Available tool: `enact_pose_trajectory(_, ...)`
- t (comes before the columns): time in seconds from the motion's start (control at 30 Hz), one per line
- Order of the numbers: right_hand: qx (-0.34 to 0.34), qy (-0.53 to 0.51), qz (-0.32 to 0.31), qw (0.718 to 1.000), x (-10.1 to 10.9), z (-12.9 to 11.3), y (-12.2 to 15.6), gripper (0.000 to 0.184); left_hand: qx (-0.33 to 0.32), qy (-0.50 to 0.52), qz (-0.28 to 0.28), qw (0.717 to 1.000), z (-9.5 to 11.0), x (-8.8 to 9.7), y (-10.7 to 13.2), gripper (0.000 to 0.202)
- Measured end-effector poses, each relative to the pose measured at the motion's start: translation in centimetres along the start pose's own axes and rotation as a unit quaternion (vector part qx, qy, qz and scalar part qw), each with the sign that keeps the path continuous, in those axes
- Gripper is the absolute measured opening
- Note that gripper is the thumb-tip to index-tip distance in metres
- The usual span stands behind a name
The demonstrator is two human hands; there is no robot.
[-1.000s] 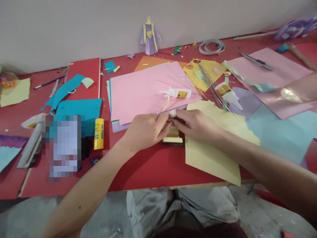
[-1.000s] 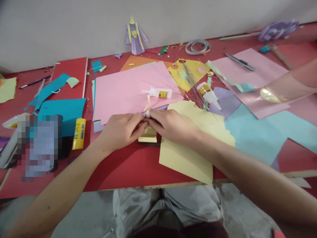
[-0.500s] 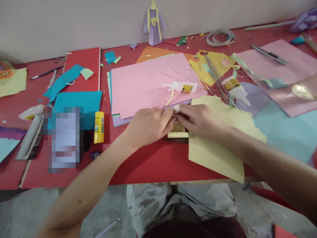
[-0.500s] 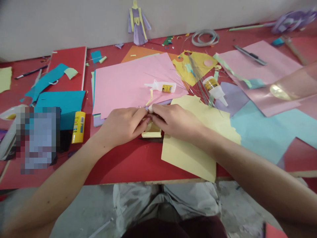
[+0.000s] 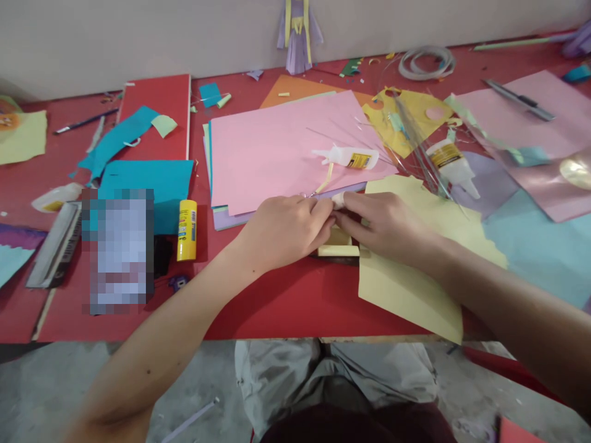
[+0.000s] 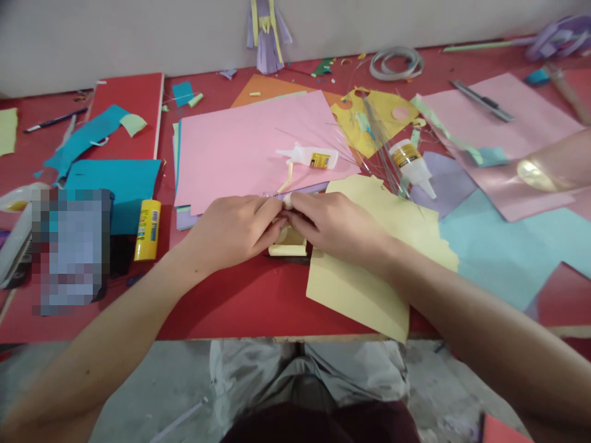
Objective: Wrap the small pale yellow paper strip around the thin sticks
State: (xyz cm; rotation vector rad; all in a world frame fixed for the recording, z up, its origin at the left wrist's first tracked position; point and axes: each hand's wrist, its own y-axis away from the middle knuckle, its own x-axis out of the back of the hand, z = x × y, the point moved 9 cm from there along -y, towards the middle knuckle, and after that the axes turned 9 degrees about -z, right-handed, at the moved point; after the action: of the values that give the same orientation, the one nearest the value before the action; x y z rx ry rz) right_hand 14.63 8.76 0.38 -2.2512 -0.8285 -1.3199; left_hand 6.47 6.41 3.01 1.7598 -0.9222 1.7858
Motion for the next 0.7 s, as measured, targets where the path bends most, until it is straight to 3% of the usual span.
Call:
enact_pose_trajectory(0.23,0.050,-0.063,0.069,0.994,1.7,-1.0,0.4,0.018,-0.032,0.031,0.122,0.991,0.0,2.3,0.7,0.022)
enact_pose_trajectory(0.47,0.104,-0.191,0.067,0.974,2.3,-2.1,0.5,0.017,-0.077,0.084,0.161,0.980,0.4,3.6,1.3,0.020)
enact_pose_trajectory(0.57,0.076,-0.346,-0.009,0.935,1.1,-1.5,0.2,0.017,-0.099,0.122,0.167,0.973,0.7,3.9,1.5,0.019)
enact_pose_trajectory(0.7,0.031,-0.520,-0.161,0.838,-1.4,-1.5,0.4,0.015,-0.134,0.130,0.160,0.969,1.6,3.9,1.6,0.022)
